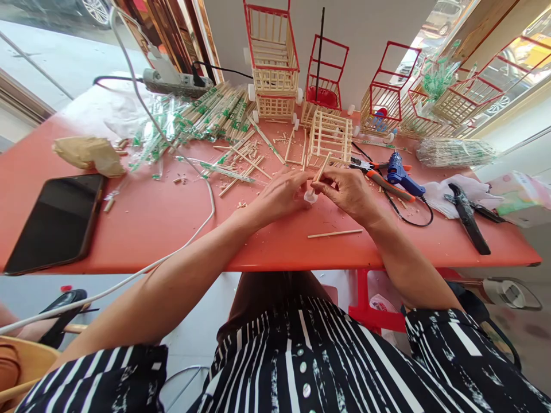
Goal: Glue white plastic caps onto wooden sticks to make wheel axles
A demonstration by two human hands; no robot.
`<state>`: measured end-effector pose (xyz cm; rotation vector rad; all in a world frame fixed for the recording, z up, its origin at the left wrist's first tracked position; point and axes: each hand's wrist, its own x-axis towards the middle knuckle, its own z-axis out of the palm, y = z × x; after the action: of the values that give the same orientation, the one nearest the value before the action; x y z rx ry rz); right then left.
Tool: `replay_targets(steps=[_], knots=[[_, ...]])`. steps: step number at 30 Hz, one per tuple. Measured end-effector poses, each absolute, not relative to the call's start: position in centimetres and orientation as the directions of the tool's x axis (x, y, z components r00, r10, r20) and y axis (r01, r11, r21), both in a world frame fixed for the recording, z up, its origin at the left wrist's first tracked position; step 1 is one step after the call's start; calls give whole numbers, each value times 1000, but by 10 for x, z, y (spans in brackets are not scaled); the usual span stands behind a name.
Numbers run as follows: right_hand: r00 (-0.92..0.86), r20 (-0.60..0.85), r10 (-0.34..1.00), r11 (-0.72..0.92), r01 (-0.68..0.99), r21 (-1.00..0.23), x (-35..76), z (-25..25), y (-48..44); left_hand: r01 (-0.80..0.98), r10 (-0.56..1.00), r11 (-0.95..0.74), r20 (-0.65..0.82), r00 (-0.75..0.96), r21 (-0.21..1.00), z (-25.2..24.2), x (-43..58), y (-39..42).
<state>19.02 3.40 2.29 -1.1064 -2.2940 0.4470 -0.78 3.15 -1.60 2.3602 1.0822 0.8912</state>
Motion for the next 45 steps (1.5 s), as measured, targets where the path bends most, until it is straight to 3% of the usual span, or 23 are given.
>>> replay_targets(steps=[6, 13, 45], knots=[[-500, 328, 801, 595, 608, -525, 189, 23, 34, 470, 774, -620, 392, 498, 628, -12, -9, 29], [-500, 335, 799, 599, 613, -515, 189, 23, 35, 553, 777, -626, 382, 500, 550, -15, -9, 32], [-505, 314, 804, 590, 612, -526, 188, 24, 36, 537, 783, -619, 392, 483, 573, -13, -11, 32]])
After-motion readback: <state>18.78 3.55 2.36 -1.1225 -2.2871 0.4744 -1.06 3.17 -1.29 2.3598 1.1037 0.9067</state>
